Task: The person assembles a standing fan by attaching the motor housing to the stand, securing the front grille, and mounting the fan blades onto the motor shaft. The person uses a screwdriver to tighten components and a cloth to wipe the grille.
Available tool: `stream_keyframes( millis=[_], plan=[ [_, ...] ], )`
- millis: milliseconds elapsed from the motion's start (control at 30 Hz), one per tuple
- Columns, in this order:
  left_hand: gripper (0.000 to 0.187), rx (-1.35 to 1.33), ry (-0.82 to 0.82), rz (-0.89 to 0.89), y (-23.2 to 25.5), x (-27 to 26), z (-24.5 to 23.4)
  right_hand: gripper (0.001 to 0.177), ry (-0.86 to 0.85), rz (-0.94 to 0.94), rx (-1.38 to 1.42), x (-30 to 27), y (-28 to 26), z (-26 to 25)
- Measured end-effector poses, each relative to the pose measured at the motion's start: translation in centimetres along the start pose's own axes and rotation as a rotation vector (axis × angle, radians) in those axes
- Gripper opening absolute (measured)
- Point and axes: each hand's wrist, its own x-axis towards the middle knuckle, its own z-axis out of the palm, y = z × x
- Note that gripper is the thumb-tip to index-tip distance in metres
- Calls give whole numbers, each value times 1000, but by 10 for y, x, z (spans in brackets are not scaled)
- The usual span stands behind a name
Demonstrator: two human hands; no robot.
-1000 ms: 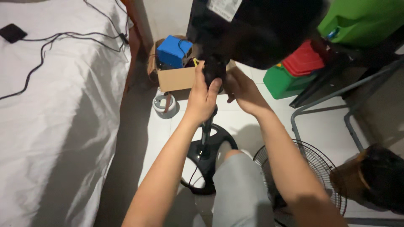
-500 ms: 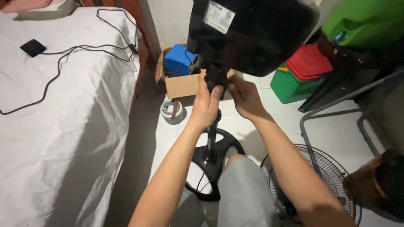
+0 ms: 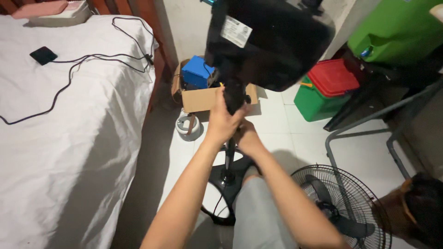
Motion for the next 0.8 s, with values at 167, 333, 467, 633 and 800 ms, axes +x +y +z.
stream_keyframes(
  millis=[167,333,467,633,800],
  plan=[
    [54,-145,117,-55,9,0,13,34,40,-239,-142,-2,-22,7],
    [57,-97,124,-91,18,4,16,40,46,-186,-101,-3,-17,4],
    [59,26,11,-51,26,10,-5,46,-80,-47,182,3,-6,-8],
    [48,-153,-64,19,15,22,-3,47,166,-470,18,9,-47,-56],
    [44,-317,-183,-53,-10,26,-6,38,159,-254,-15,-4,-94,-74]
  ],
)
